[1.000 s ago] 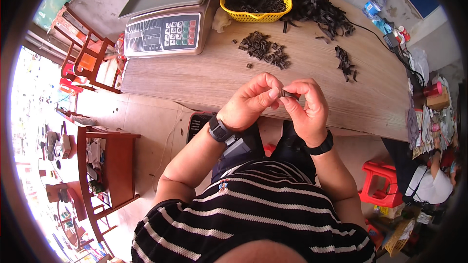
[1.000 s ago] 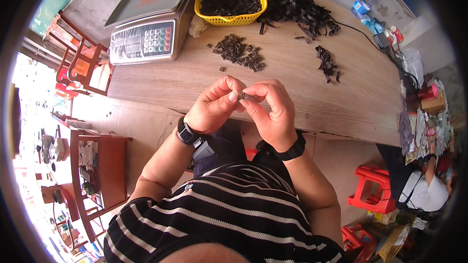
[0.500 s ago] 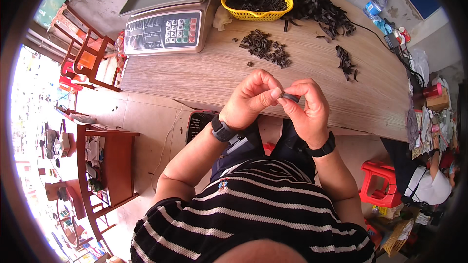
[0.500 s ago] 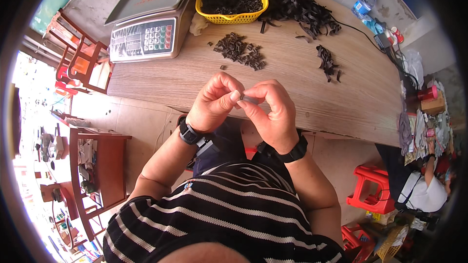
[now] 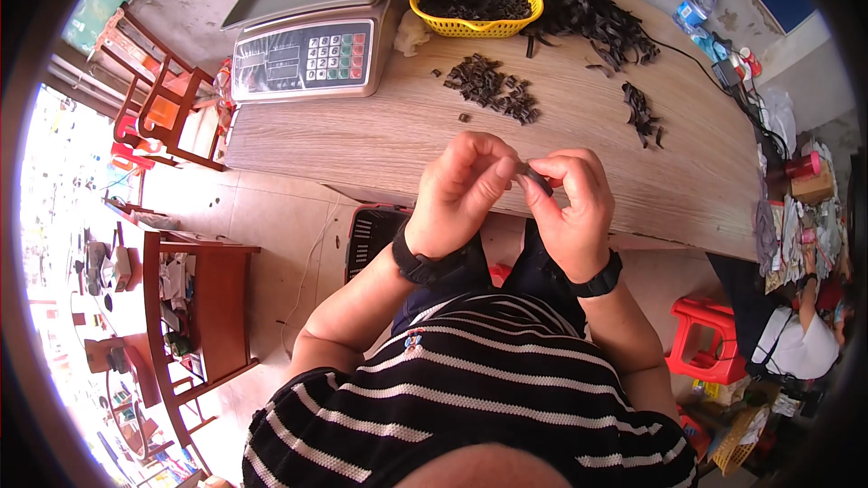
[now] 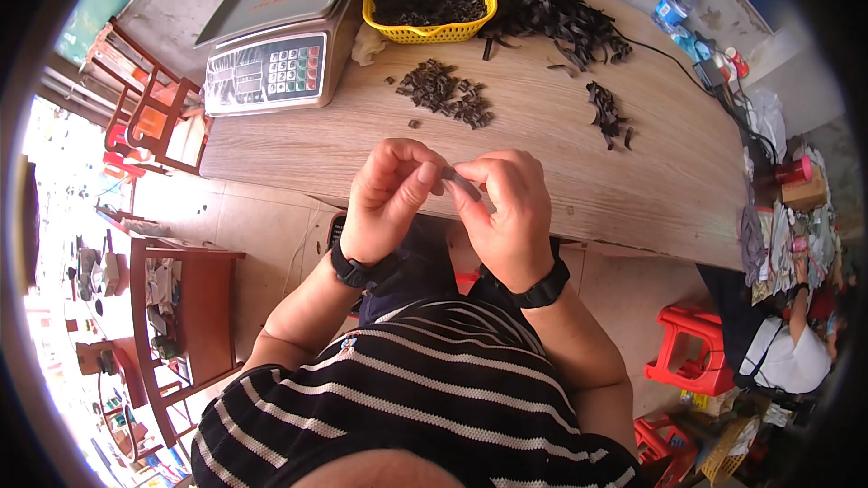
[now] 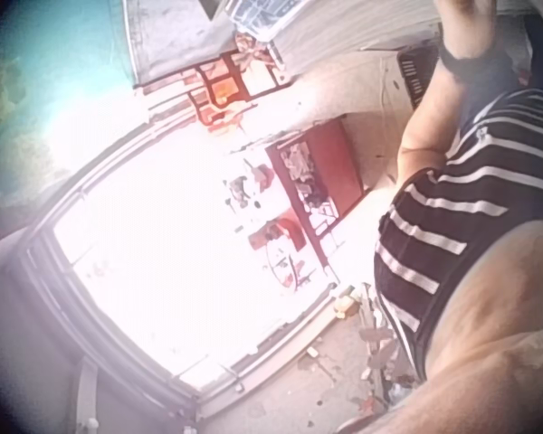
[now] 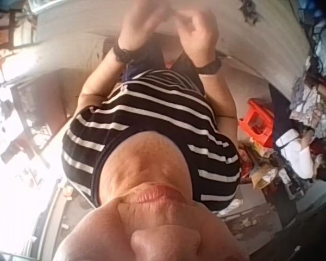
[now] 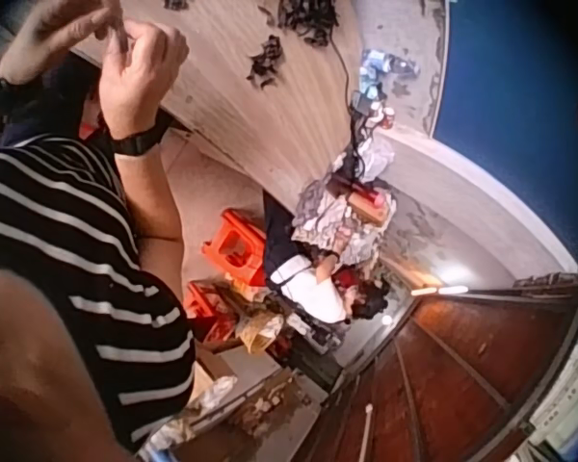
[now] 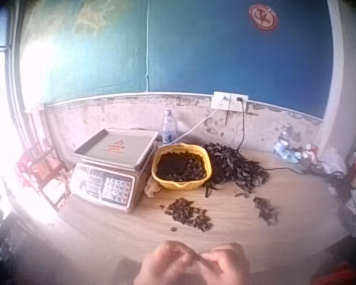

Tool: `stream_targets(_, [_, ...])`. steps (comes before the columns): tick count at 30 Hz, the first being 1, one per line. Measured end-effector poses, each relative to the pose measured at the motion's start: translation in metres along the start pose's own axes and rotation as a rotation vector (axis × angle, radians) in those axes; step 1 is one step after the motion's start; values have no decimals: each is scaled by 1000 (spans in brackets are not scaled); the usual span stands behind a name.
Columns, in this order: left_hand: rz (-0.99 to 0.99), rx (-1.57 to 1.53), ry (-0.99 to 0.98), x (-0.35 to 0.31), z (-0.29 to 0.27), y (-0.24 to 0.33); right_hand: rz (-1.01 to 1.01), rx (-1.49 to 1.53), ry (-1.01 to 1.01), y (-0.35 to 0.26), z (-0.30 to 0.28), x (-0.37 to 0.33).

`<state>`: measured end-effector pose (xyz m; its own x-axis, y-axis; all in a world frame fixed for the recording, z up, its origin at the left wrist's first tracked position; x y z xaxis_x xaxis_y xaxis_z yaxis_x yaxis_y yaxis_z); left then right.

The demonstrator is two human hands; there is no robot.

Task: The recorder is sorting and assembling small black plastic components at a workshop desk.

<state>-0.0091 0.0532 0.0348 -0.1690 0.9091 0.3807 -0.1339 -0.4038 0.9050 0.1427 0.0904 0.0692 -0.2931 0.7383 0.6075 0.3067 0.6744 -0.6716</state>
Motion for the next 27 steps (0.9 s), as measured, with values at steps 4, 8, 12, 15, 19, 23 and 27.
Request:
stream_targets(4, [38, 1, -15, -4, 2, 4, -246, -213, -6, -5, -4, 4])
stream_targets(8, [-19, 137, -18, -6, -2, 4, -433, -358, -32, -7, -3, 1])
stream_targets(12, [58, 325, -36, -6, -4, 11, -471, -398, -57, -11, -4, 1])
stream_targets(15, [34, 425, -86, -7, -7, 12, -494, -406, -88, -11, -4, 1])
stream_targets(19, [-459, -53, -242, 1, -22, 3, -497, -373, -170, -6, -6, -1])
stream_targets(23, [-587, -393, -232, -1, -20, -1, -466, -313, -174, -7, -5, 1])
stream_targets(27, [-497, -449, -122, -11, -7, -7, -448, -315, -171, -1, -3, 1])
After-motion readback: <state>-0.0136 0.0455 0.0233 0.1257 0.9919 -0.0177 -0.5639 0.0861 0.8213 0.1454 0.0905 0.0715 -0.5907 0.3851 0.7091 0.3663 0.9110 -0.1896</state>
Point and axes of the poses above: each hand's wrist, its own x-axis towards the middle knuckle, its own z-axis out of the palm, y = z × x, the point moved 3 cm from there along x, towards the middle knuckle, and after that the axes turned 3 degrees about y, right-handed, at the moved point
